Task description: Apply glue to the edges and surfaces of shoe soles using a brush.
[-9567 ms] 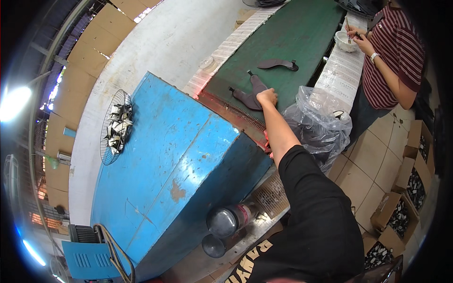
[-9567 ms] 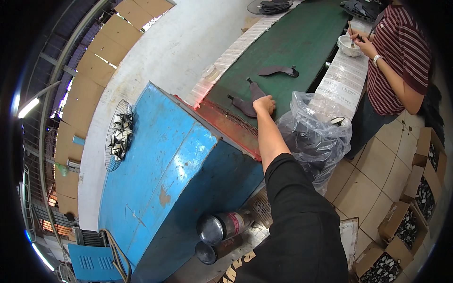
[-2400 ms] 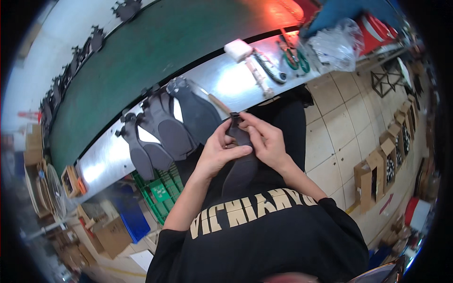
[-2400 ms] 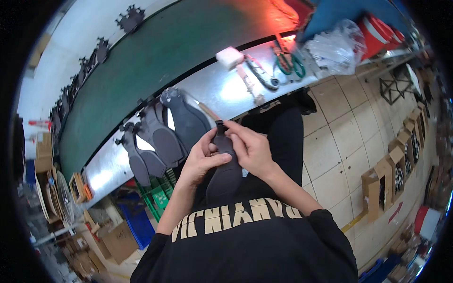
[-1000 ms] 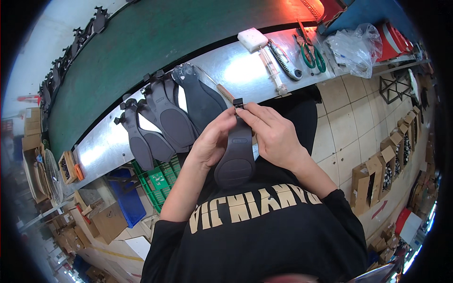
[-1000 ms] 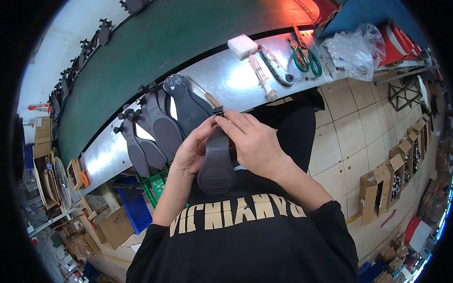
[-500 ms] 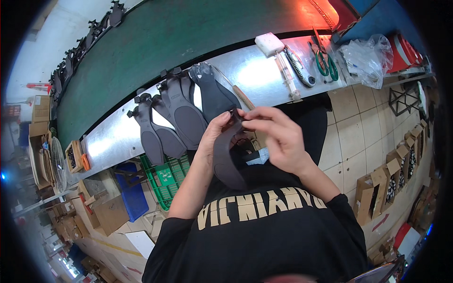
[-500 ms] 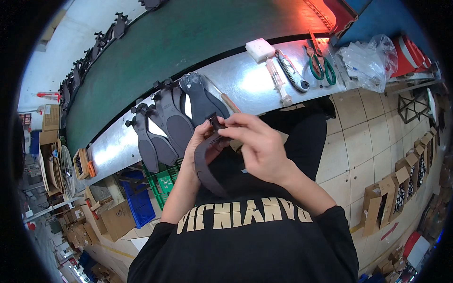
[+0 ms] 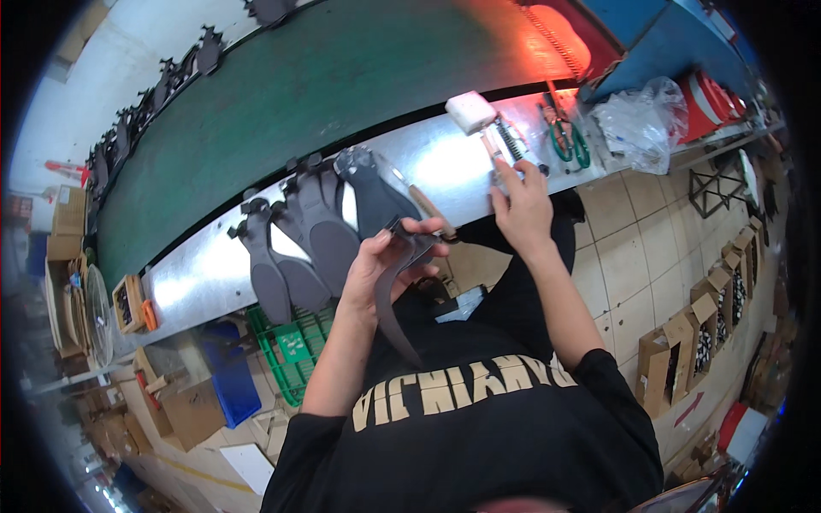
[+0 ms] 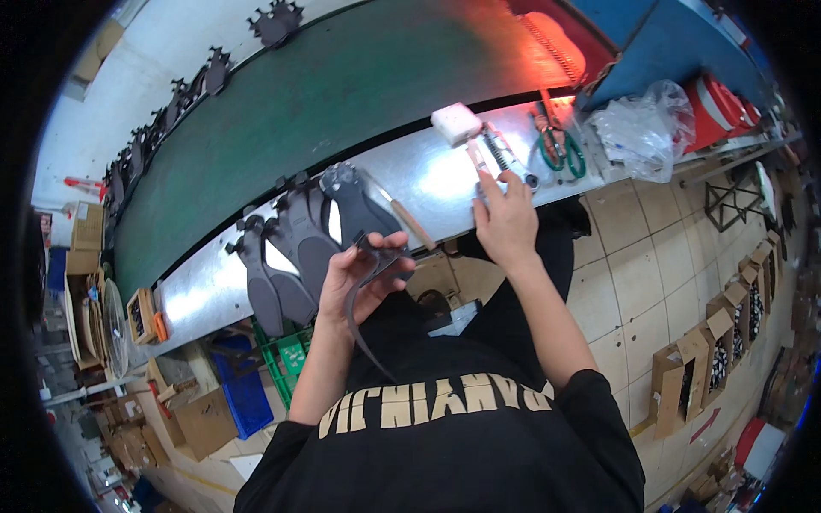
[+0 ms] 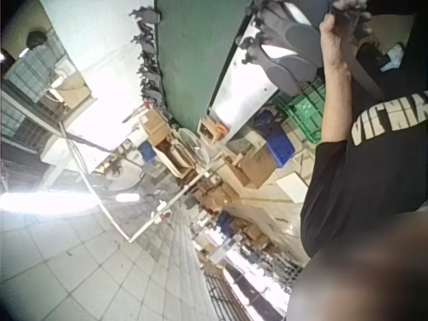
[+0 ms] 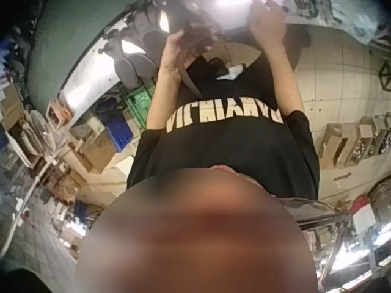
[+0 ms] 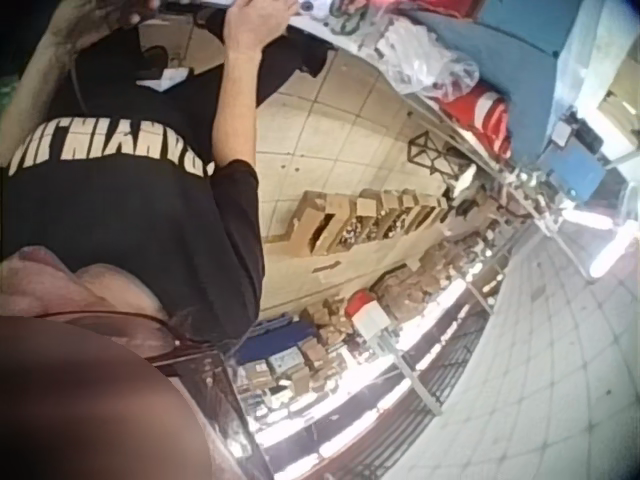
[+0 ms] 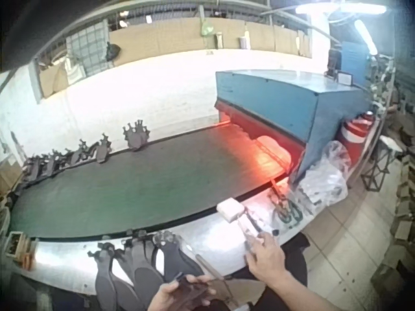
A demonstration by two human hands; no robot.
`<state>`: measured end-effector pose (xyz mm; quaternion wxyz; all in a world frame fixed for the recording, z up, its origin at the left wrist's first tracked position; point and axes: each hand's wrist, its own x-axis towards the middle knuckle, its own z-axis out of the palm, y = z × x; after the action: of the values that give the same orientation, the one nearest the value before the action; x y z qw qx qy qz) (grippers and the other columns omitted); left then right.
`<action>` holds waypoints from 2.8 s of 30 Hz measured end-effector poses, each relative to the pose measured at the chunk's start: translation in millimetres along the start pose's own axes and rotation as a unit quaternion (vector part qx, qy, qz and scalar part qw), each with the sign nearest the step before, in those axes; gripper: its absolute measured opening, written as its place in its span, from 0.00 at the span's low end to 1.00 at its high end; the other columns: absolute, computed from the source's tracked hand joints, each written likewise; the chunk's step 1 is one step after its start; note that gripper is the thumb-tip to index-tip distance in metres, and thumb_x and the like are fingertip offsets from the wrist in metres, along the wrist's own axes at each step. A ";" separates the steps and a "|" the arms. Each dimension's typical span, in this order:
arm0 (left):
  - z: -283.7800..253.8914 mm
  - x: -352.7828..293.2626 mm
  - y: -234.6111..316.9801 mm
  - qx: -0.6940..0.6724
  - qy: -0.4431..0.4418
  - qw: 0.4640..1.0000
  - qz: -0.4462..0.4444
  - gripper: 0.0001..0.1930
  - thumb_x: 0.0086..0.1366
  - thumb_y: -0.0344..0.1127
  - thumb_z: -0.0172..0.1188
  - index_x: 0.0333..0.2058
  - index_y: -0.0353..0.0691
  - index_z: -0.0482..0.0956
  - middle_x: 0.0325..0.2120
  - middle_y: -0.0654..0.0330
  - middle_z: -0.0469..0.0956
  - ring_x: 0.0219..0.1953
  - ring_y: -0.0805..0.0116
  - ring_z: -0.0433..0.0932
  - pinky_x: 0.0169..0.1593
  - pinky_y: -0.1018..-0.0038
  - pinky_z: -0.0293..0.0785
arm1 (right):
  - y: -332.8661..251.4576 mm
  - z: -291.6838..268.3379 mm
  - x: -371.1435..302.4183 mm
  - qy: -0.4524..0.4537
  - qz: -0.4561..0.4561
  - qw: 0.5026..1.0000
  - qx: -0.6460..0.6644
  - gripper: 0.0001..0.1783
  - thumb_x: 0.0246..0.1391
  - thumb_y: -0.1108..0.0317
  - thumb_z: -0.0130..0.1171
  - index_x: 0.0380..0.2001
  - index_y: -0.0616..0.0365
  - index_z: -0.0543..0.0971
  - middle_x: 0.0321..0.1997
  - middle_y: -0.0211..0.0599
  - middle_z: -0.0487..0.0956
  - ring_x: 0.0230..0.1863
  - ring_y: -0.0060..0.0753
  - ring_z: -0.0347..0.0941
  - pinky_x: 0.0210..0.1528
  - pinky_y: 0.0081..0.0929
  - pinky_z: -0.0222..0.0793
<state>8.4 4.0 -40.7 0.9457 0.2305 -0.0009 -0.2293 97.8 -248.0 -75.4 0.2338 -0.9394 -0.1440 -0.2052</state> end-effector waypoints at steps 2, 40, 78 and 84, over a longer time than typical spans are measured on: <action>10.3 -4.7 1.6 0.061 0.045 0.997 0.009 0.20 0.69 0.48 0.49 0.49 0.40 0.75 0.58 0.46 0.72 0.55 0.50 0.75 0.52 0.61 0.77 | -0.5 6.6 0.5 0.041 -0.004 0.999 -0.002 0.28 0.50 0.67 0.64 0.56 0.54 0.73 0.51 0.49 0.70 0.47 0.54 0.69 0.47 0.44 0.71; 46.0 12.5 -20.1 0.197 0.175 0.963 -0.051 0.22 0.67 0.54 0.51 0.47 0.42 0.77 0.42 0.55 0.80 0.45 0.55 0.81 0.33 0.70 0.78 | -5.1 -146.8 -57.8 -0.220 0.064 0.873 0.430 0.27 0.52 0.79 0.54 0.57 0.54 0.77 0.41 0.41 0.80 0.42 0.39 0.78 0.45 0.31 0.72; 145.9 -44.3 -56.1 0.218 0.204 0.955 -0.004 0.14 0.67 0.47 0.55 0.24 0.48 0.74 0.25 0.66 0.79 0.30 0.64 0.77 0.37 0.67 0.77 | -34.0 -162.5 -173.1 -0.141 0.160 0.394 0.894 0.26 0.67 0.57 0.47 0.62 0.62 0.68 0.41 0.33 0.75 0.31 0.20 0.72 0.34 0.18 0.69; 111.7 -48.1 -45.7 0.248 0.151 0.957 -0.014 0.12 0.66 0.49 0.55 0.32 0.47 0.78 0.31 0.62 0.82 0.36 0.63 0.80 0.38 0.66 0.77 | -22.9 -180.0 -176.9 -0.153 0.143 0.486 0.849 0.24 0.67 0.55 0.48 0.55 0.64 0.74 0.39 0.35 0.75 0.30 0.18 0.71 0.32 0.16 0.69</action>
<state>-66.4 -59.8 44.1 0.8447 0.4897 0.0885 -0.1972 -122.5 -349.1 -1.6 0.9180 -0.3099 -0.1460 0.1998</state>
